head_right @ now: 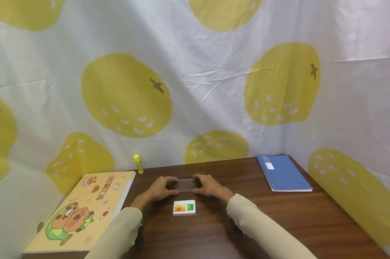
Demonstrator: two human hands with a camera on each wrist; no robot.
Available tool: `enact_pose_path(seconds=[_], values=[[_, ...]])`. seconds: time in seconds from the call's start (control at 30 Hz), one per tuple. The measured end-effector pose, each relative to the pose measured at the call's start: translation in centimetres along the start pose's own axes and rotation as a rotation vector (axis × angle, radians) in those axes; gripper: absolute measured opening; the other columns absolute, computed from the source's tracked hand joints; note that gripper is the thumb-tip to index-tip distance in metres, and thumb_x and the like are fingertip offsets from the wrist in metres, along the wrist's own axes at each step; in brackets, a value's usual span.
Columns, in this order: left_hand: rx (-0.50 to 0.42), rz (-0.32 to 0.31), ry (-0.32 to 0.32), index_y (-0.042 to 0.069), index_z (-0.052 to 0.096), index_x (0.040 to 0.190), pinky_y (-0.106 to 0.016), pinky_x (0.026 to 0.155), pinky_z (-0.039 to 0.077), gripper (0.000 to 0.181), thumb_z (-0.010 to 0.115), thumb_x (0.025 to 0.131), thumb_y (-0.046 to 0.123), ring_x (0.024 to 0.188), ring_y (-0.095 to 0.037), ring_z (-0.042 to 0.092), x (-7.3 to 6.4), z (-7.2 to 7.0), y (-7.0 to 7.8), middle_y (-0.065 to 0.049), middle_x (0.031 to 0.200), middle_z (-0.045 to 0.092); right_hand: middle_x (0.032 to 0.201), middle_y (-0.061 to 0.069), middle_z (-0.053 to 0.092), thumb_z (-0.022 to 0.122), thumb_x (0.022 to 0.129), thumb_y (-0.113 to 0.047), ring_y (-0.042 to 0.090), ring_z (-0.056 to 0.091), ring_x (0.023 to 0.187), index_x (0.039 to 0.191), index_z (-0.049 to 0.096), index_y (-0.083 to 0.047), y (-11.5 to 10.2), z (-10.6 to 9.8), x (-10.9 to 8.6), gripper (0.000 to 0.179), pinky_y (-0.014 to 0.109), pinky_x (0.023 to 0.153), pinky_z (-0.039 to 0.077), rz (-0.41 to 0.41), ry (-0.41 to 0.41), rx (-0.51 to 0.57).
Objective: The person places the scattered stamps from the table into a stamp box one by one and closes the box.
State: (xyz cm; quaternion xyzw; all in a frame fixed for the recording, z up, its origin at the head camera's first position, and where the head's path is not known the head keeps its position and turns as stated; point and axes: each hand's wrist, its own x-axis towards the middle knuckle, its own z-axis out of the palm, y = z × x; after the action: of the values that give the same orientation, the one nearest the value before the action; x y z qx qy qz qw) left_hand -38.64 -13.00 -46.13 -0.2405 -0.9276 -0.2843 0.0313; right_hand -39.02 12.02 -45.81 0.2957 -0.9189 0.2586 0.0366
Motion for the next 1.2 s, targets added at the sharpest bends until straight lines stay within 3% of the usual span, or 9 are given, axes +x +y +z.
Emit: enact_pose_path(seconds=[0.2,0.43,0.73,0.93,1.2], values=[[0.027,0.013,0.016,0.005,0.074,0.124,-0.053,0.107,0.047,0.042,0.085,0.087,0.021,0.123,-0.037,0.063,0.6,0.3,0.0,-0.016,0.127,0.071,0.132,0.026,0.066,0.080,0.091,-0.013,0.045,0.060,0.126,0.131,0.064,0.005,-0.4,-0.3,-0.3,0.047,0.057,0.106,0.047,-0.004,0.006,0.015],[0.038,0.006,0.015,0.006,0.075,0.120,-0.053,0.107,0.047,0.039,0.086,0.086,0.022,0.123,-0.037,0.062,0.6,0.1,0.5,-0.015,0.126,0.071,0.135,0.025,0.065,0.075,0.096,-0.014,0.047,0.057,0.128,0.132,0.065,0.002,-0.7,-0.7,-0.8,0.041,0.067,0.108,0.040,0.010,-0.031,-0.012],[0.086,-0.040,-0.024,0.009,0.076,0.121,-0.052,0.108,0.046,0.040,0.086,0.086,0.024,0.125,-0.036,0.061,-0.1,-1.0,1.4,-0.014,0.129,0.070,0.125,0.027,0.069,0.077,0.095,-0.015,0.044,0.066,0.117,0.130,0.066,0.002,-1.6,-0.7,-1.0,0.041,0.056,0.100,0.053,-0.028,-0.035,-0.069],[0.084,-0.072,-0.063,0.010,0.076,0.121,-0.053,0.107,0.047,0.040,0.087,0.086,0.026,0.126,-0.036,0.061,-0.6,-0.9,1.3,-0.013,0.130,0.069,0.125,0.027,0.069,0.077,0.095,-0.014,0.044,0.067,0.115,0.130,0.067,0.003,-1.9,-0.3,-1.4,0.041,0.055,0.098,0.054,-0.037,-0.048,-0.067],[0.112,-0.041,-0.105,0.010,0.077,0.120,-0.052,0.105,0.049,0.040,0.087,0.085,0.027,0.123,-0.033,0.063,-1.2,-1.0,1.3,-0.010,0.124,0.071,0.124,0.025,0.070,0.077,0.095,-0.015,0.041,0.068,0.116,0.128,0.067,0.004,-1.6,-0.1,-1.9,0.040,0.052,0.096,0.056,-0.093,-0.074,-0.075]])
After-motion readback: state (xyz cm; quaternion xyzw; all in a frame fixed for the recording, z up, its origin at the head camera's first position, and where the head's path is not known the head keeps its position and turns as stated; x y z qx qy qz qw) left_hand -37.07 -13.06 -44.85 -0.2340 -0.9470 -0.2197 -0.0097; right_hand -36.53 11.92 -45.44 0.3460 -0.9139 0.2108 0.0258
